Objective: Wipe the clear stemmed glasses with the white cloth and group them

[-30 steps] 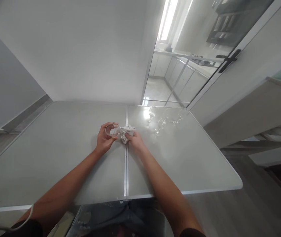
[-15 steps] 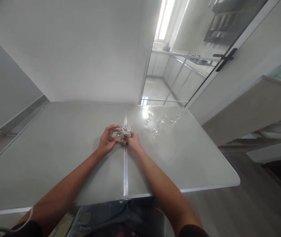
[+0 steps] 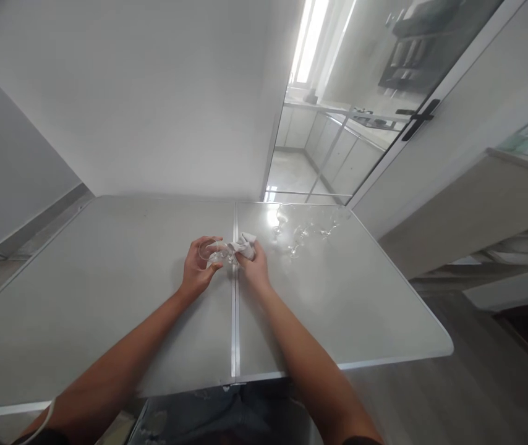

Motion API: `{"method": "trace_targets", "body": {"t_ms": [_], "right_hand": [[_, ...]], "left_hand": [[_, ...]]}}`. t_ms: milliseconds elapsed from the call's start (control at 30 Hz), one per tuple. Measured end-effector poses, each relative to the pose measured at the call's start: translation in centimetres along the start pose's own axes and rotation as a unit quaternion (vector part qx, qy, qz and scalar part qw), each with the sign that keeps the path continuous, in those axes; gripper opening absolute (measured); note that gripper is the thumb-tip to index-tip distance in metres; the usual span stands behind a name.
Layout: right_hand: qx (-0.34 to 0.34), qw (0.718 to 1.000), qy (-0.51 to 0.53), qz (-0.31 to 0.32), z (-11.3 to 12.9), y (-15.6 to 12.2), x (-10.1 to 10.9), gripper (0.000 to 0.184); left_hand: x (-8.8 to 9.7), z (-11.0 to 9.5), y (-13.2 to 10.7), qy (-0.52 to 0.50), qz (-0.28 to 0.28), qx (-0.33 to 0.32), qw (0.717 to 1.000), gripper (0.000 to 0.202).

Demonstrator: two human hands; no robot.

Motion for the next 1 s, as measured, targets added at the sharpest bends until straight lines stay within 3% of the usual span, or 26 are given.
{"method": "trace_targets", "body": {"t_ms": [133,267,433,533,600,667,800,867,1000], "right_hand": [[0.047,0.984,-0.167,-0.041,1.6,-0.1,1.2,0.009],[0.121,0.942,-0.301,-0.082,3.5,-0.6,1.4,0.027],[0.160,0.964,-0.210,0.019,4.5,-0.8,0.6,0.019],[0.165,0.950,-0.240,0.109,4.4,-1.0,-0.1,0.055],[0.160,0.923,-0.299,0.183,3.8,-1.3,-1.0,0.061],[0.151,0.904,-0.339,0.211,3.2,-1.5,-1.8,0.052],[0.154,0.909,-0.350,0.167,2.2,-1.3,-2.6,0.015],[0.154,0.904,-0.371,0.144,1.9,-1.2,-2.3,0.013],[0.188,0.891,-0.396,0.117,3.3,-1.5,-0.5,0.016]], "left_hand": [[0.7,-0.1,-0.2,0.054,-0.048,0.025,0.997,0.062],[1.7,0.1,0.0,0.077,-0.094,0.027,0.992,0.061],[2.0,0.5,0.1,0.106,-0.076,0.051,0.990,0.062],[2.0,0.3,0.0,0.153,-0.069,0.065,0.984,0.061],[1.9,0.0,-0.1,0.178,-0.074,0.067,0.979,0.061],[1.6,-0.2,-0.1,0.177,-0.067,0.063,0.980,0.061],[0.6,-0.3,0.0,0.142,-0.010,0.053,0.988,0.058],[0.3,0.0,-0.1,0.112,0.013,0.048,0.992,0.058],[0.1,0.7,-0.1,0.058,0.071,0.012,0.996,0.078]]}}
Point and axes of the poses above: each hand's wrist, its own y-axis towards the middle knuckle, its own x-axis out of the back of the hand, z = x × y, the point moved 4 cm from there along y, towards the middle knuckle, and after that the axes turned 9 degrees about z, right-handed, at the moved point
